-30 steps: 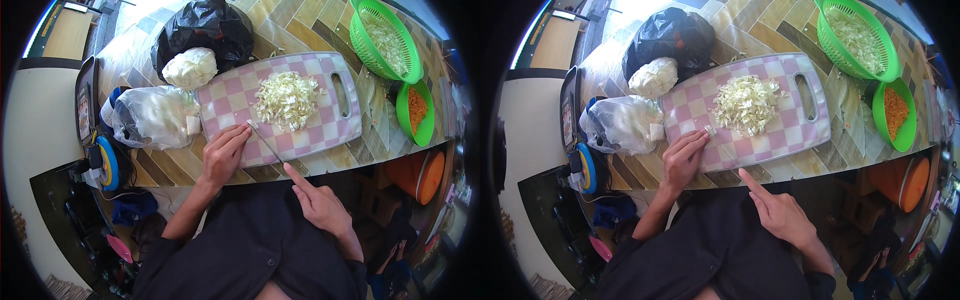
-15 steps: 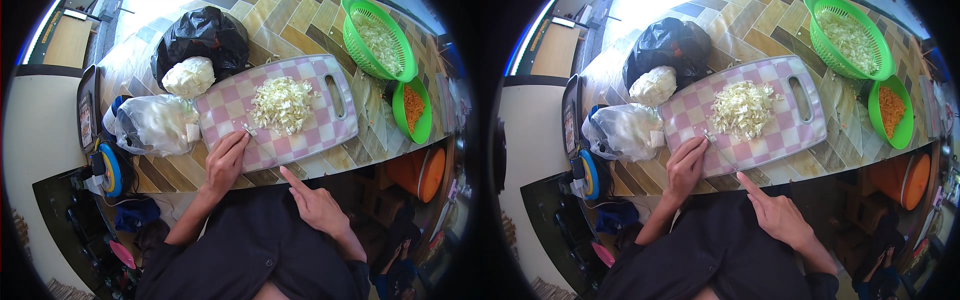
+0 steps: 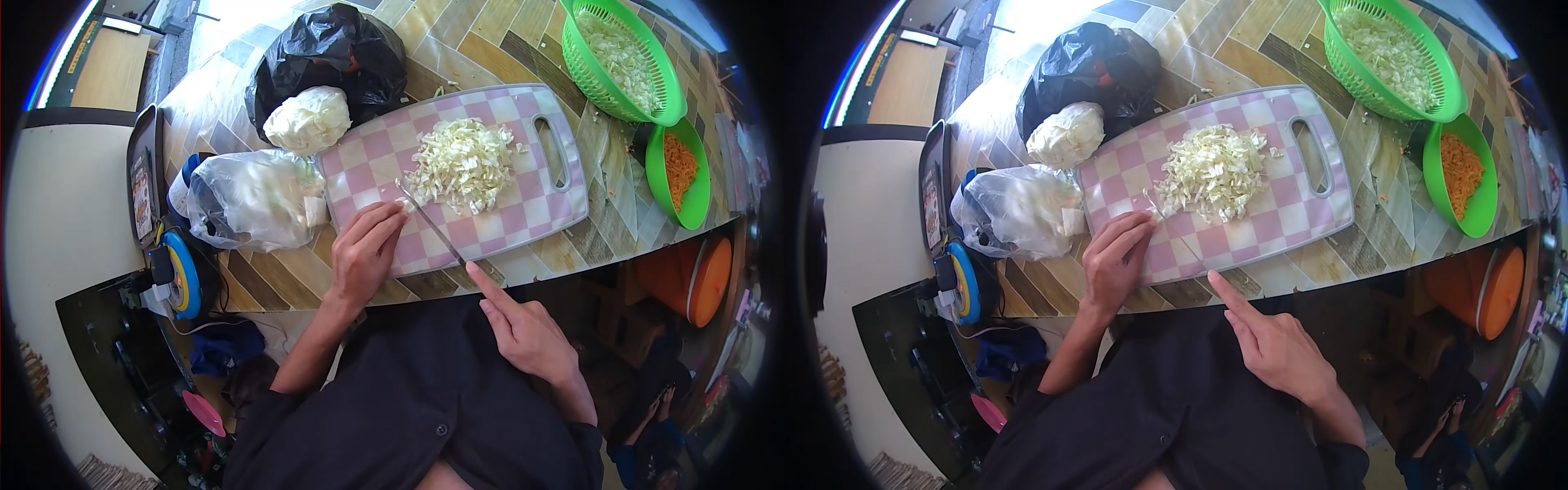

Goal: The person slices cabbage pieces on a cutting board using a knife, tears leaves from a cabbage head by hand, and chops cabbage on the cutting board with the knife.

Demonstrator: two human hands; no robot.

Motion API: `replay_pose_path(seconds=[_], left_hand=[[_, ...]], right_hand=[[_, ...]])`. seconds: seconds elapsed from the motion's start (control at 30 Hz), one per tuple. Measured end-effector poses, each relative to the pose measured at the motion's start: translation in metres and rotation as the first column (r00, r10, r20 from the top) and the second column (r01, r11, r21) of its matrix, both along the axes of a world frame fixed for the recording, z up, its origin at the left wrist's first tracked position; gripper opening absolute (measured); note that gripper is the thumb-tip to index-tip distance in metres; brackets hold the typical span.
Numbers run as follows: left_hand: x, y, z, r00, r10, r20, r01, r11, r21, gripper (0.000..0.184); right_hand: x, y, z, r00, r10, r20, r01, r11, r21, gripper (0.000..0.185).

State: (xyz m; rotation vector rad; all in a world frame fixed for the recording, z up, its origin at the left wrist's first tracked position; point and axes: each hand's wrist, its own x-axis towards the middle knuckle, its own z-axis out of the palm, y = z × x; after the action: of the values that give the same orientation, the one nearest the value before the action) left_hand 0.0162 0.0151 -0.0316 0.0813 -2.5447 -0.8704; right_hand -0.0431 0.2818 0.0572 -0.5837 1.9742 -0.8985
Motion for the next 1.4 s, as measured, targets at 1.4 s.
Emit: replay_pose_path(seconds=[1.4], left_hand=[[-0.003,-0.003,0.009,0.999,0.035,-0.012,-0.036,0.999,-0.036,0.026]], right_hand=[[0.006,-0.002,-0.002,1.0,0.007,-0.029,-0.007,1.0,0.0,0.063]])
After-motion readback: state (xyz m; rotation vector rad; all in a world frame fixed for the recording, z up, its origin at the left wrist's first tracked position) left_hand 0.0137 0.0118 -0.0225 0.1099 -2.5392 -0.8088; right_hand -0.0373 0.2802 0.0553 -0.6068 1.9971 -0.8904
